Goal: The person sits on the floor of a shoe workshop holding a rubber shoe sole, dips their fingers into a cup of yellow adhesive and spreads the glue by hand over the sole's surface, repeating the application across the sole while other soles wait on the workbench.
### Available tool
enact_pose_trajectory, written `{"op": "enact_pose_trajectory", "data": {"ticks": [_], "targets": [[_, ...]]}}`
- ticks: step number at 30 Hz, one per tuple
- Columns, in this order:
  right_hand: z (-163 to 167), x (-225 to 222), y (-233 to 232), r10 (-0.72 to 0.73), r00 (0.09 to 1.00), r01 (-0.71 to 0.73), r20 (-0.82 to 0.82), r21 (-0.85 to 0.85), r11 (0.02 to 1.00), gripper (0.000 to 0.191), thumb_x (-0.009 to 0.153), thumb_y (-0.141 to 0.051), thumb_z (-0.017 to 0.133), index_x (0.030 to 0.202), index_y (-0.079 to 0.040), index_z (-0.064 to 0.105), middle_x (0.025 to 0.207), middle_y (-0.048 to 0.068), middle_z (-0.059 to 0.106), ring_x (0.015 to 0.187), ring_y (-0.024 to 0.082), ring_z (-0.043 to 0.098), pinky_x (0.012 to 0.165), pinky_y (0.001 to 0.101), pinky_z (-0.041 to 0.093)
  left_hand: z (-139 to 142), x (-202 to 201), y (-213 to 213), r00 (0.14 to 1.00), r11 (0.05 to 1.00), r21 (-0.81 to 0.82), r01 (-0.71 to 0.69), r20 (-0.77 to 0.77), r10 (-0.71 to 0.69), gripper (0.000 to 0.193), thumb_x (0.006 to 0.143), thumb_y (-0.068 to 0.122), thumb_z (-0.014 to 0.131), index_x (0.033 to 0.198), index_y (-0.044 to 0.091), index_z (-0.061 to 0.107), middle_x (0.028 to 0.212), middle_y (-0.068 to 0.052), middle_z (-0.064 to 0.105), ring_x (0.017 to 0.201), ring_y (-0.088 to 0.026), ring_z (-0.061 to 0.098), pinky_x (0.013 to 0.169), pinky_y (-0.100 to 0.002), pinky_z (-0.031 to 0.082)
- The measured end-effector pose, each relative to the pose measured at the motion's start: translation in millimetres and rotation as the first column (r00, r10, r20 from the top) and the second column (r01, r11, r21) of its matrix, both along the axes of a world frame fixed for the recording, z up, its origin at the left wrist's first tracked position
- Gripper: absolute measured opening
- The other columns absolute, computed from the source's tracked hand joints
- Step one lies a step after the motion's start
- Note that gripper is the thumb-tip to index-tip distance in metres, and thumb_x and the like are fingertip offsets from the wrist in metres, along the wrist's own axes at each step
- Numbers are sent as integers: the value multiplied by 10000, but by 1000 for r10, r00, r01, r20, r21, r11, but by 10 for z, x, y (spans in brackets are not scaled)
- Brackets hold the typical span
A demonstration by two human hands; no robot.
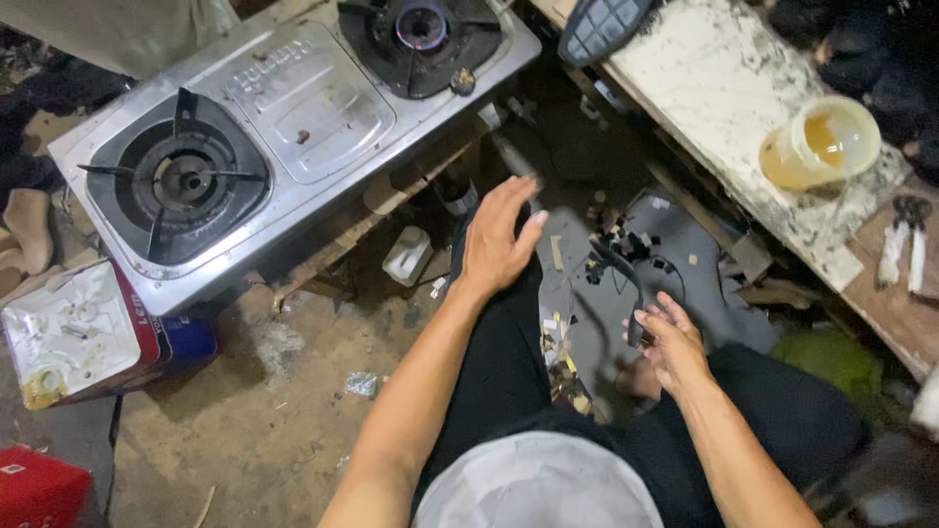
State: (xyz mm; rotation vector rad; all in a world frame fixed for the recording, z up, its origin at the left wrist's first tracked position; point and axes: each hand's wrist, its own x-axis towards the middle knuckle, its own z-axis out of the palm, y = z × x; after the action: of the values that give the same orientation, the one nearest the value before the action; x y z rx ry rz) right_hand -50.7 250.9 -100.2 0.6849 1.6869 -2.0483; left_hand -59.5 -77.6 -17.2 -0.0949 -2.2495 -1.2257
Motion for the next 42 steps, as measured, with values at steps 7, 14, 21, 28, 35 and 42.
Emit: {"op": "enact_pose_trajectory", "data": {"ticks": [7, 14, 21, 28, 35, 42], "targets": [[-168, -1043, -383, -35, 996, 27, 88, 87, 996, 722, 841, -61, 721, 1501, -107, 432, 1068, 81, 701, 896, 264, 696, 728, 435, 581, 71, 73, -47, 1000, 1000, -5, -22, -4, 22, 361, 929, 161, 715, 1256, 23, 649, 1364, -166, 651, 1381, -375, 557, 1155, -466, 446], [-296, -2787, -895, -98, 948, 223, -301, 415, 882, 652, 851, -54, 724, 1453, -93, 477, 1089, 74, 680, 920, 238, 664, 746, 410, 557, 28, 114, -143, 995, 999, -5, -31, 98, 32, 334, 863, 114, 714, 1171, -9, 672, 1282, -171, 695, 1329, -388, 593, 1108, -462, 452], [-510, -3893, -1090, 9, 996, 78, -94, 879, 470, 613, 853, -55, 691, 1436, -103, 506, 1077, 90, 692, 916, 255, 662, 766, 422, 544, -1186, 159, -426, 999, 985, -166, -49, -31, 44, 320, 807, 113, 701, 1119, 45, 712, 1180, -117, 741, 1219, -334, 681, 1071, -434, 498], [-973, -3953, -1061, 22, 999, -46, 41, 928, 368, 579, 856, -55, 658, 1419, -114, 536, 1066, 106, 704, 913, 272, 660, 787, 433, 531, -2065, 225, -434, 995, 977, -193, 95, 11, -95, 299, 790, 101, 698, 1083, 47, 725, 1116, -105, 753, 1153, -307, 705, 1036, -406, 521], [-1068, -3914, -1069, 133, 991, -42, 4, 958, 285, 551, 858, -56, 625, 1402, -124, 566, 1054, 122, 715, 909, 289, 658, 807, 445, 519, -2143, 285, -502, 990, 965, -225, 132, -13, -138, 280, 774, 89, 696, 1048, 50, 738, 1052, -93, 764, 1087, -280, 729, 1001, -377, 544], [-1002, -2971, -1603, 717, 669, -54, -197, 949, 311, 530, 861, -56, 592, 1385, -134, 595, 1043, 139, 727, 905, 306, 656, 827, 456, 506, -1737, 168, -423, 993, 968, -248, 42, -96, -68, 263, 757, 78, 693, 1012, 53, 751, 988, -81, 775, 1021, -254, 753, 966, -349, 567]]}}
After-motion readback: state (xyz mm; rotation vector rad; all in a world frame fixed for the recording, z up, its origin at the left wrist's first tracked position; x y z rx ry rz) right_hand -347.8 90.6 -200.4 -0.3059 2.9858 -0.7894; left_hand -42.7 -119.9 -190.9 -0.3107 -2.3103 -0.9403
